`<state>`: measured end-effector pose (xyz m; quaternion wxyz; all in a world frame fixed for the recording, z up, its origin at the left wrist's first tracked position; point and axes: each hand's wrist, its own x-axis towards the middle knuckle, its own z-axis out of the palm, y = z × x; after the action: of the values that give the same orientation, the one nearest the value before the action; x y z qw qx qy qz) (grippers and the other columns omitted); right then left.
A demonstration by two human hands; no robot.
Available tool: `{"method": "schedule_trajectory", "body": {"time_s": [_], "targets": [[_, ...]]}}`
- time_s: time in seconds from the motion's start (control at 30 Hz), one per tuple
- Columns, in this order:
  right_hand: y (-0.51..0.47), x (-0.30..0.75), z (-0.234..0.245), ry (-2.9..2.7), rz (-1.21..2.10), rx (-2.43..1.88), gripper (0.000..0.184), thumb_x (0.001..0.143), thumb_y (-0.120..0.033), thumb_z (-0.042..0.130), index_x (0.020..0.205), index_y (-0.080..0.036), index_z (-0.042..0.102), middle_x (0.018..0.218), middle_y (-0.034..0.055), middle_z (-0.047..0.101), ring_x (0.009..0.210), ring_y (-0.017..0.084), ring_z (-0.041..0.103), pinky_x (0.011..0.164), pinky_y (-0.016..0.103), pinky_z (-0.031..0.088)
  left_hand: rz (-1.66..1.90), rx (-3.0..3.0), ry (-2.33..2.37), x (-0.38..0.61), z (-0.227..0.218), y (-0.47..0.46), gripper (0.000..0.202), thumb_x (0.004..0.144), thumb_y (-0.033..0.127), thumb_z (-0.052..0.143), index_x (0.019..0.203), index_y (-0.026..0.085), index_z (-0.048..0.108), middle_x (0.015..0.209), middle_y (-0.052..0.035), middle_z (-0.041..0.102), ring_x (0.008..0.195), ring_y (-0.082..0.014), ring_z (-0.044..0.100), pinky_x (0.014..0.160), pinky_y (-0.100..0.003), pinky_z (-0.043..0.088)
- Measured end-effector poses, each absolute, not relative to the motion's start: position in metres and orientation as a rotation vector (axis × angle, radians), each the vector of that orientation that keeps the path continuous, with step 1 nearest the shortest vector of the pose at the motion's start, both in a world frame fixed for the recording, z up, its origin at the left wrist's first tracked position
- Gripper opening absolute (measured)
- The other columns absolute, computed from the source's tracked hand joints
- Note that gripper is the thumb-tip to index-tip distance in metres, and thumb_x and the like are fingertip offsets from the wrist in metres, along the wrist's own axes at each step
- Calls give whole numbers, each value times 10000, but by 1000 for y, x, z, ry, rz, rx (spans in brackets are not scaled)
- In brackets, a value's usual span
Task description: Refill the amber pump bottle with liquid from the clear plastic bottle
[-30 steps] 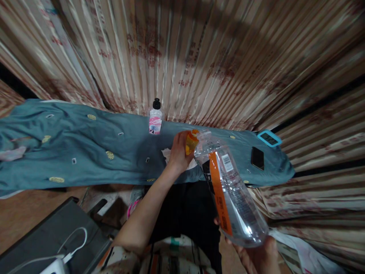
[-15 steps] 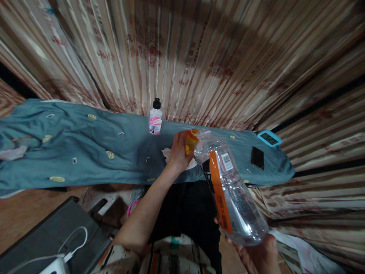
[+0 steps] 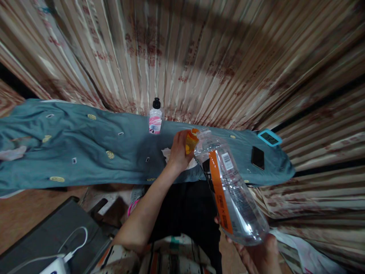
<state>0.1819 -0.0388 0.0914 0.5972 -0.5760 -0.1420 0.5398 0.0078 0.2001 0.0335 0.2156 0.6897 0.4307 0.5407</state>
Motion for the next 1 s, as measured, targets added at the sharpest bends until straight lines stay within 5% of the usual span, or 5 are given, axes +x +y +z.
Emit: {"method": "schedule_trajectory", "body": {"time_s": [0.6,0.77,1.0], "targets": [[-30,169,100,-227,1345,-1249,627,535,-673,925,1034,-308,818,999,108,836,854,283,813,651,265,637,1474,1884,1186,4,39,200,643,737,79,679,1331,216,474,1310,-113,587,1247,-292,598,1062,-487,517],[-27,166,96,-206,1361,-1226,762,401,-718,940,1040,-323,812,1026,79,837,847,301,813,660,285,649,1464,1879,1183,4,41,201,624,746,100,708,1322,211,496,1324,-124,592,1253,-303,601,1053,-502,532],[-22,167,89,-195,1353,-1146,594,554,-501,961,1106,-346,804,1045,77,834,846,311,812,621,302,654,1427,1869,1177,0,44,198,663,794,170,717,1406,214,467,1390,-138,575,1302,-300,585,1101,-497,505]]}}
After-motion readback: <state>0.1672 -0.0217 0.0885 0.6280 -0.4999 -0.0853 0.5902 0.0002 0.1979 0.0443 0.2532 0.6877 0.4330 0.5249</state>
